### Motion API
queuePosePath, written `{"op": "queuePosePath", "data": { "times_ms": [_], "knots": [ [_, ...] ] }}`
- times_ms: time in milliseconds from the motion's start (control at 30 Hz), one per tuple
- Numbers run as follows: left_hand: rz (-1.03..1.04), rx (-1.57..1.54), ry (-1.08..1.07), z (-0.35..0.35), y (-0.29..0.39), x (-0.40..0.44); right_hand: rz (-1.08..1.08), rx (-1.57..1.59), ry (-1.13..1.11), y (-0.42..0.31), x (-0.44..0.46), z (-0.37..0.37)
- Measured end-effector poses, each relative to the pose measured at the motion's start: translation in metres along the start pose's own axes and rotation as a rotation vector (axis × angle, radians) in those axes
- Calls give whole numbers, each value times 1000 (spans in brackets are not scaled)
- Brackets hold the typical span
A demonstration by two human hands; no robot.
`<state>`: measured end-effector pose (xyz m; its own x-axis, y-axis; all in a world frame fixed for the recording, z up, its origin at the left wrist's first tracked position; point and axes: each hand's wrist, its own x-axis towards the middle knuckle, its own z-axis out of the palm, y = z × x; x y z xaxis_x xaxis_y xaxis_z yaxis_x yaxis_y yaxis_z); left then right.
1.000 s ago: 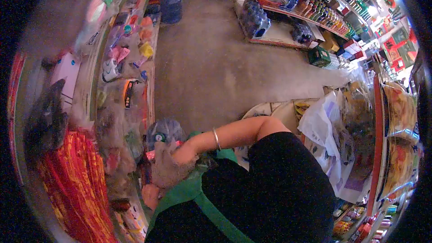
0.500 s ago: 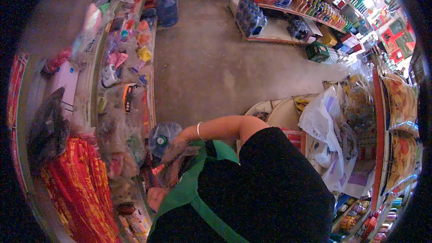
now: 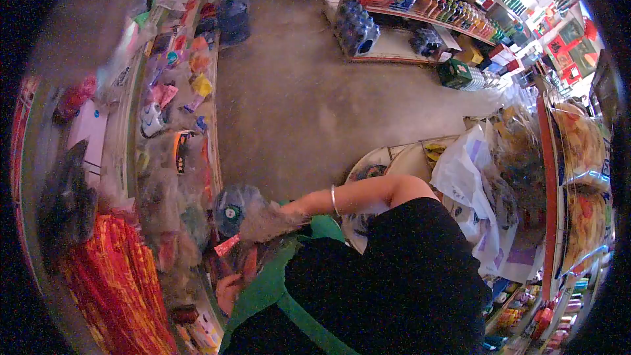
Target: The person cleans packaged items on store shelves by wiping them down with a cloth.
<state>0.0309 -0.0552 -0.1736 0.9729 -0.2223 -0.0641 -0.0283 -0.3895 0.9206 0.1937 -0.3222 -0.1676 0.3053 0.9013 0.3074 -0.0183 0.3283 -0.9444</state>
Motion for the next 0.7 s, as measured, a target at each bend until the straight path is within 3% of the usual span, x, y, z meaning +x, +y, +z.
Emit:
{"op": "queuePosePath", "data": {
  "times_ms": [33,67,200,233,333,467,533,633,700],
  "knots": [
    [-18,-23,34,1,3,1,-10,139,37,-15,0,2],
    [-34,-47,68,2,6,2,-18,83,31,-11,-1,6],
    [342,205,298,25,57,17,-48,-151,-6,6,1,15],
    [378,246,360,25,71,21,150,110,-314,-15,16,-1],
    [-80,-130,142,21,72,14,95,-26,-294,-30,9,-3],
    [17,14,31,17,30,9,-17,-180,-243,12,-6,-7],
    [-96,-119,45,18,37,6,-83,-215,-240,50,-6,-14],
    [357,260,-90,5,60,19,-218,-267,-257,97,5,-24],
    [113,-73,-34,15,44,9,-288,-397,-288,109,14,-25]
  ]
}}
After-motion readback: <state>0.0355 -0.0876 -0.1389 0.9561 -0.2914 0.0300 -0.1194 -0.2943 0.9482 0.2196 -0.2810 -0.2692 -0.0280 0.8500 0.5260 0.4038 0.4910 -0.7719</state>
